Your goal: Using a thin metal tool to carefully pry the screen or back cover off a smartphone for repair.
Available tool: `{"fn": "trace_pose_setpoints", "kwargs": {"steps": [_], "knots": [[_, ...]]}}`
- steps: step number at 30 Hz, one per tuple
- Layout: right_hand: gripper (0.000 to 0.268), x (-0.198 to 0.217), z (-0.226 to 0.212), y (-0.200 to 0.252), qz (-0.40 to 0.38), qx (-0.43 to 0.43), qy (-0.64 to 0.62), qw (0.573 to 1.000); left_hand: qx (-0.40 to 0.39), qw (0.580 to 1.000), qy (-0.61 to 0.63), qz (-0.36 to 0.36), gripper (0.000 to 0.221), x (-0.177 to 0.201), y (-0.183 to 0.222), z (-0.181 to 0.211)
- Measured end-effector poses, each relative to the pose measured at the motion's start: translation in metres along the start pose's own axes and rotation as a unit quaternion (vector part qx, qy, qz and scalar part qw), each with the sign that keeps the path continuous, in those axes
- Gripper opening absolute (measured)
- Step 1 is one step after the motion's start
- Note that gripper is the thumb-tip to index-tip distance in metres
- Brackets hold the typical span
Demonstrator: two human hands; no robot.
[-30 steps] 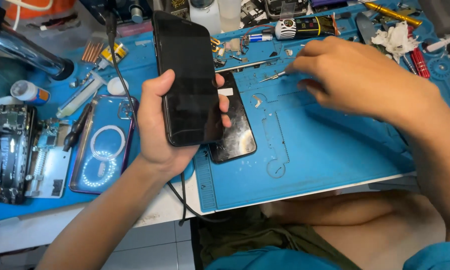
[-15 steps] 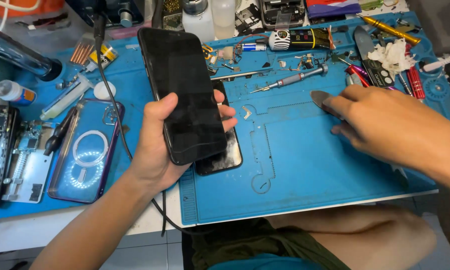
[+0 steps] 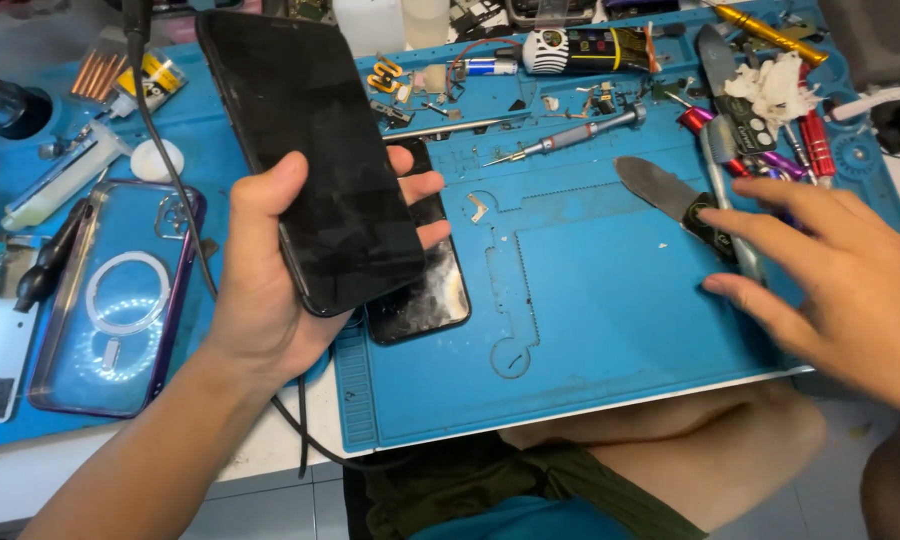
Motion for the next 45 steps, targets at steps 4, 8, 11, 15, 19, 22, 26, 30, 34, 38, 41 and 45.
{"fn": "trace_pose_setpoints", "kwargs": {"steps": [4,8,11,15,19,22,26,30,34,38,41,45], "knots": [[0.041,0.009,-0.013,0.022,0.029,-0.153,-0.089,0.984,0.022,1.000,0.007,0.010,0.059,-0.008,0.000,-0.002],[0.026,0.016,-0.013,0.033,0.116,-0.174,-0.120,0.970,0.046,0.986,-0.095,0.132,0.071,-0.005,0.005,-0.002],[0.026,0.024,0.005,0.036,0.150,-0.193,-0.110,0.963,0.042,0.979,-0.136,0.148,0.078,-0.003,0.007,0.002],[0.022,0.028,0.039,0.050,0.207,-0.216,-0.059,0.952,0.025,0.979,-0.135,0.153,0.081,0.005,0.008,0.002],[0.022,0.042,0.051,0.054,0.267,-0.209,-0.069,0.938,0.032,0.974,-0.151,0.163,0.085,-0.002,0.009,0.003],[0.023,0.022,0.061,0.049,0.190,-0.255,-0.092,0.944,0.049,0.967,-0.168,0.184,0.083,0.010,0.009,-0.003],[0.020,0.018,0.061,0.043,0.184,-0.249,-0.108,0.945,0.046,0.972,-0.159,0.168,0.082,0.007,0.007,-0.003],[0.011,0.039,0.028,0.021,0.234,-0.135,-0.057,0.961,0.076,0.958,-0.183,0.208,0.088,0.002,0.010,-0.003],[0.023,0.019,0.002,-0.021,0.136,-0.064,-0.126,0.981,0.021,0.974,-0.145,0.170,0.088,0.006,0.007,0.003],[0.037,-0.017,0.005,-0.035,-0.018,-0.083,-0.086,0.993,0.039,0.977,-0.117,0.173,0.082,0.001,0.010,0.001],[0.050,-0.019,0.013,-0.038,-0.054,-0.125,-0.101,0.986,0.025,0.988,-0.086,0.128,0.076,0.007,0.008,-0.002],[0.059,-0.019,0.019,-0.042,-0.101,-0.173,-0.137,0.970,-0.021,0.999,-0.037,0.019,0.063,0.004,0.004,0.001]]}}
Point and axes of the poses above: each hand's wrist, its own y-axis away from the middle knuckle, its own x-axis out of the back of the hand, z = x × y, the point moved 10 cm from there along -y, towards the middle knuckle, and after that the axes turned 6 degrees about z, right-handed, at the moved point
